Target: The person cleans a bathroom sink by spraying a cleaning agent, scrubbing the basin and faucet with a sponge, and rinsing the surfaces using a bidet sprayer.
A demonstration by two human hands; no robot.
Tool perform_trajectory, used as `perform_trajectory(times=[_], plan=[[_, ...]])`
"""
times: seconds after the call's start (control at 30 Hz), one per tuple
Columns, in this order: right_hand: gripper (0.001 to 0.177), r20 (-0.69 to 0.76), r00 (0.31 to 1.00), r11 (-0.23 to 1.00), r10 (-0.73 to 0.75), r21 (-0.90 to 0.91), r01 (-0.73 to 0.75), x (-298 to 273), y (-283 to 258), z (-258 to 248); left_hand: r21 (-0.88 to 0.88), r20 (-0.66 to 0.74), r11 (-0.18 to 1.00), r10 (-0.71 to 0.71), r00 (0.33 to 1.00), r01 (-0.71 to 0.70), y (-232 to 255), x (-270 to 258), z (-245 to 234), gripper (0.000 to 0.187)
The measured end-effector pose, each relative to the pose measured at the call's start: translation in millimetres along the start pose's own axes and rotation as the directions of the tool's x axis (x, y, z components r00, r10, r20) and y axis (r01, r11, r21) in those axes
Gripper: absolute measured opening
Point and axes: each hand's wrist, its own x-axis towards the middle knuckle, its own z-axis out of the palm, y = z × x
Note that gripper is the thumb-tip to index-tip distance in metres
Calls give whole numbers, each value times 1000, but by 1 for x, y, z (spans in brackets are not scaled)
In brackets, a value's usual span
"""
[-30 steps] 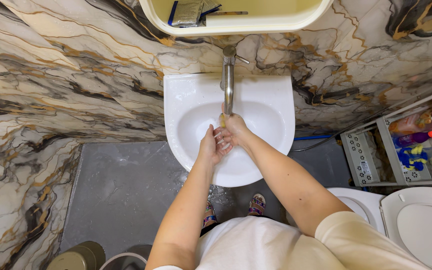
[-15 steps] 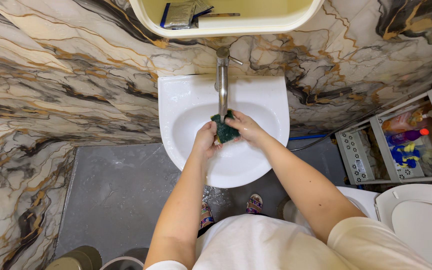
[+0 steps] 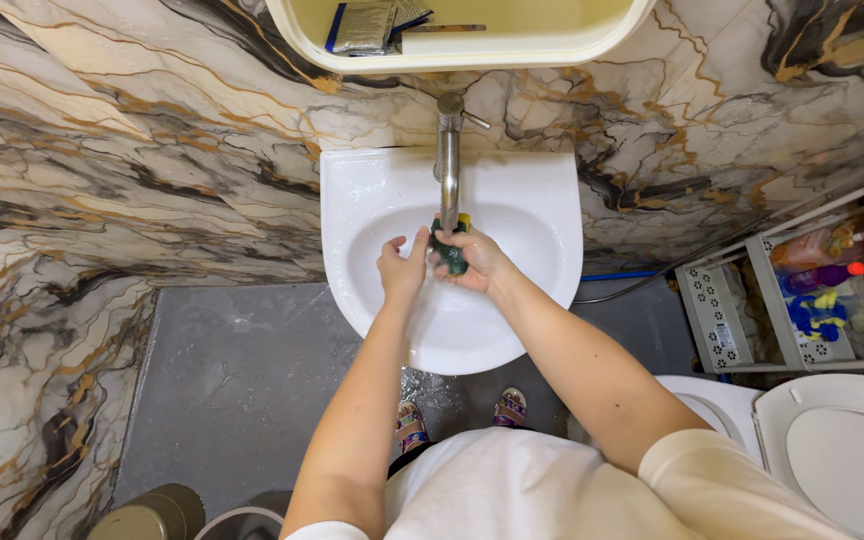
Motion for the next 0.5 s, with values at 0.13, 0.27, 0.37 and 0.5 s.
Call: perform_trajectory(times=[0.13, 0.27, 0.37, 0.5], plan=[[31, -346, 938, 976, -24, -213, -53, 17, -1, 13, -296, 209, 927, -172, 963, 230, 9, -14, 1, 65], [48, -437, 887, 932, -152, -363, -19, 29, 5, 10, -351, 429, 837, -254, 867, 419, 22, -29, -4, 61], [34, -358, 898, 891, -255, -448, 74, 46, 10, -15, -351, 501, 830, -225, 836, 434, 35, -39, -5, 60], [23, -288, 958, 976, 16, -202, -77, 45, -2, -27, -409, 493, 839, -129, 861, 360, 34, -37, 1, 53]])
